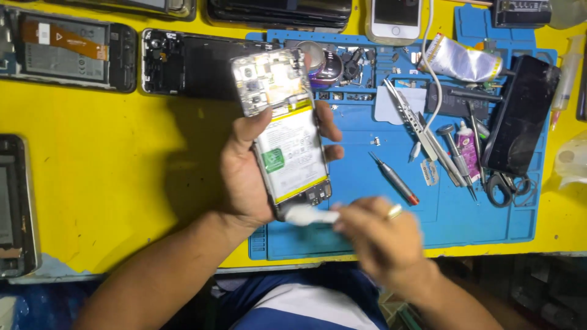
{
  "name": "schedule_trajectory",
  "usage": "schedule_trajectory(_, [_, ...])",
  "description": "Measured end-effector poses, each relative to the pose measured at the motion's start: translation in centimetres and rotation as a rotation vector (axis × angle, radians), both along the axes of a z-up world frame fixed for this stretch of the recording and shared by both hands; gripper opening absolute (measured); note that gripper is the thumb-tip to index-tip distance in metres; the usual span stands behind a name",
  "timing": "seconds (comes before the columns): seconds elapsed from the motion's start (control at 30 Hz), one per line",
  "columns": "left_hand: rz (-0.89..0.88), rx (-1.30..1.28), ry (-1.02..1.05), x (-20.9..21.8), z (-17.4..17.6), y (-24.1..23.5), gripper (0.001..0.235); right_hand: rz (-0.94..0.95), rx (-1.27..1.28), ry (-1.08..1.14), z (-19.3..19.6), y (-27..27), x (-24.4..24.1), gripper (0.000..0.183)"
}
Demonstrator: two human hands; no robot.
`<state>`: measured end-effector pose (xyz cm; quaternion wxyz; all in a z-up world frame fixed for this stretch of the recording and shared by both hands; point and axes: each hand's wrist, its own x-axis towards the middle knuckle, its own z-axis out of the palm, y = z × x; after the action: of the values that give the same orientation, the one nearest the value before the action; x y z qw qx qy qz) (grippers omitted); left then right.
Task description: The person removes the back cover from a smartphone, then uses a small metal tool to scrape adhesive residue from the frame of a different smartphone chassis. The person handles the phone and tool with both hands on a workbench.
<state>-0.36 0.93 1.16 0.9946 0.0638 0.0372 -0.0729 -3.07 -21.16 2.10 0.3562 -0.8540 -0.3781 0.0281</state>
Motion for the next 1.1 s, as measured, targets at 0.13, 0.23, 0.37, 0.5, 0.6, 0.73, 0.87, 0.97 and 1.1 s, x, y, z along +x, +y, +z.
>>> schedule_trajectory(0.13, [-0.033, -0.120, -0.039, -0.1, 0.3, 0.4, 0.049, -0.014, 0.002, -0.081, 0.4, -0.7, 1.2, 0.016])
schedule_trajectory(0.23, [-0.033, -0.059, -0.036, 0.0, 0.7, 0.7, 0.061, -0.215, -0.036, -0.150, 0.6, -2.5, 3.8, 0.015])
schedule_trajectory(0.37, [-0.138, 0.007, -0.209, 0.0, 0.3, 0.3, 0.048, -0.296, 0.010, -0.217, 0.8, -3.6, 4.5, 0.012])
schedule_trajectory(0.5, [-0.233, 0.109, -0.208, -0.4, 0.1, -0.2, 0.056, -0.239, 0.038, -0.202, 1.7, -3.2, 3.4, 0.018])
schedule_trajectory(0.6, [-0.236, 0.186, -0.171, -0.1, 0.5, -0.2, 0.082, -0.040, 0.068, -0.214, 2.7, -2.6, 3.8, 0.022])
schedule_trajectory(0.73, [-0.311, 0.104, -0.154, -0.5, -0.3, -0.5, 0.082, 0.158, 0.062, -0.259, 3.6, -1.6, 5.2, 0.016])
schedule_trajectory(0.87, [-0.412, 0.173, -0.170, -1.1, -1.7, -0.2, 0.070, -0.079, 0.032, -0.311, 3.0, -3.3, 7.2, 0.009])
schedule_trajectory(0.97, [-0.442, 0.256, -0.178, -0.7, -0.9, -0.3, 0.071, -0.276, 0.022, -0.337, 3.3, -4.2, 8.4, 0.010])
schedule_trajectory(1.1, [-0.389, 0.024, -0.133, -0.6, -1.5, -0.5, 0.074, -0.319, -0.091, -0.300, 2.3, -4.6, 9.3, 0.014])
